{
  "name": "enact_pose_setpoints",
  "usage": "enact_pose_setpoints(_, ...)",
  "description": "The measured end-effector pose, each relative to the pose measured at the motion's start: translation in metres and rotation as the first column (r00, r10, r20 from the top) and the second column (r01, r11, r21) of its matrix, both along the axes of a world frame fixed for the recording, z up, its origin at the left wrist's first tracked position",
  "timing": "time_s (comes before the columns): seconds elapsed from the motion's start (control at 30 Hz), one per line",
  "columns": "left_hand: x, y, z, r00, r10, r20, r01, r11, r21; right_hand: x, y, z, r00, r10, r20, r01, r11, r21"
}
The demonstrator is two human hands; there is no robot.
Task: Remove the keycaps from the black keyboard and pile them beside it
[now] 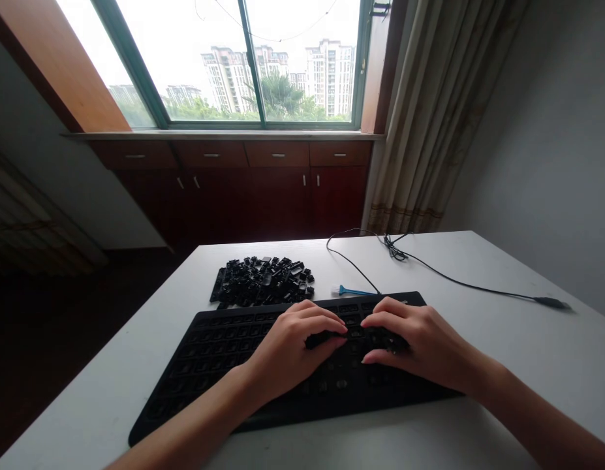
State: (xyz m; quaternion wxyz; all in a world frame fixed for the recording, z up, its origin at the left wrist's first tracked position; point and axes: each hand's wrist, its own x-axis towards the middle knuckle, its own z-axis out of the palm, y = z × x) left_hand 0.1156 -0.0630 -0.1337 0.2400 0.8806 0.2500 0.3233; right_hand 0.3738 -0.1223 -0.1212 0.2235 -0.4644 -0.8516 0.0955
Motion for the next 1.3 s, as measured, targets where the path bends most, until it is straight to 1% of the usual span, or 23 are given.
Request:
enact_pose_setpoints(0.1, -0.001, 0.001, -0.001, 1.000, -0.016, 0.003, 0.016, 1.000, -0.005, 0.002, 0.000, 0.002, 0.996, 0.088, 0.017, -0.088, 0.996, 0.008)
enact_pose_setpoints(0.2, -0.001, 0.001, -0.002, 1.000, -0.013, -0.006, 0.013, 1.000, -0.011, 0.001, 0.001, 0.000, 0.993, 0.119, 0.011, -0.119, 0.993, 0.021)
enact_pose_setpoints(0.4, -0.001, 0.001, -0.002, 1.000, -0.001, -0.010, 0.001, 1.000, -0.031, -0.001, -0.001, -0.006, 0.993, 0.119, 0.007, -0.119, 0.992, 0.028)
enact_pose_setpoints(0.57, -0.002, -0.001, -0.001, 0.997, 0.069, -0.037, -0.073, 0.991, -0.111, -0.002, -0.001, -0.004, 0.992, 0.128, -0.021, -0.127, 0.991, 0.039)
enact_pose_setpoints(0.73, -0.001, -0.001, 0.000, 0.997, 0.072, -0.027, -0.075, 0.987, -0.142, -0.004, -0.001, -0.005, 0.990, 0.133, -0.039, -0.130, 0.988, 0.086)
enact_pose_setpoints(0.83, -0.001, -0.001, 0.001, 0.997, 0.072, -0.021, -0.074, 0.988, -0.136, -0.002, 0.001, -0.003, 0.996, 0.057, -0.069, -0.048, 0.991, 0.128)
enact_pose_setpoints(0.93, -0.002, -0.001, 0.001, 0.997, 0.073, -0.031, -0.077, 0.989, -0.124, 0.006, 0.005, 0.000, 0.989, -0.091, -0.119, 0.110, 0.981, 0.162)
enact_pose_setpoints(1.0, -0.003, -0.001, 0.000, 0.997, 0.065, -0.032, -0.068, 0.992, -0.108, 0.014, 0.010, 0.003, 0.968, -0.199, -0.150, 0.226, 0.956, 0.186)
enact_pose_setpoints(1.1, -0.003, -0.001, -0.001, 0.999, 0.041, -0.016, -0.043, 0.995, -0.085, 0.028, 0.017, 0.006, 0.924, -0.343, -0.170, 0.375, 0.901, 0.217)
enact_pose_setpoints(1.2, -0.004, 0.001, -0.003, 0.999, 0.032, -0.001, -0.032, 0.997, -0.077, 0.041, 0.024, 0.004, 0.881, -0.448, -0.149, 0.471, 0.857, 0.210)
enact_pose_setpoints(1.3, -0.004, 0.002, -0.004, 0.999, 0.037, 0.011, -0.036, 0.996, -0.084, 0.054, 0.029, 0.001, 0.841, -0.536, -0.076, 0.541, 0.825, 0.164)
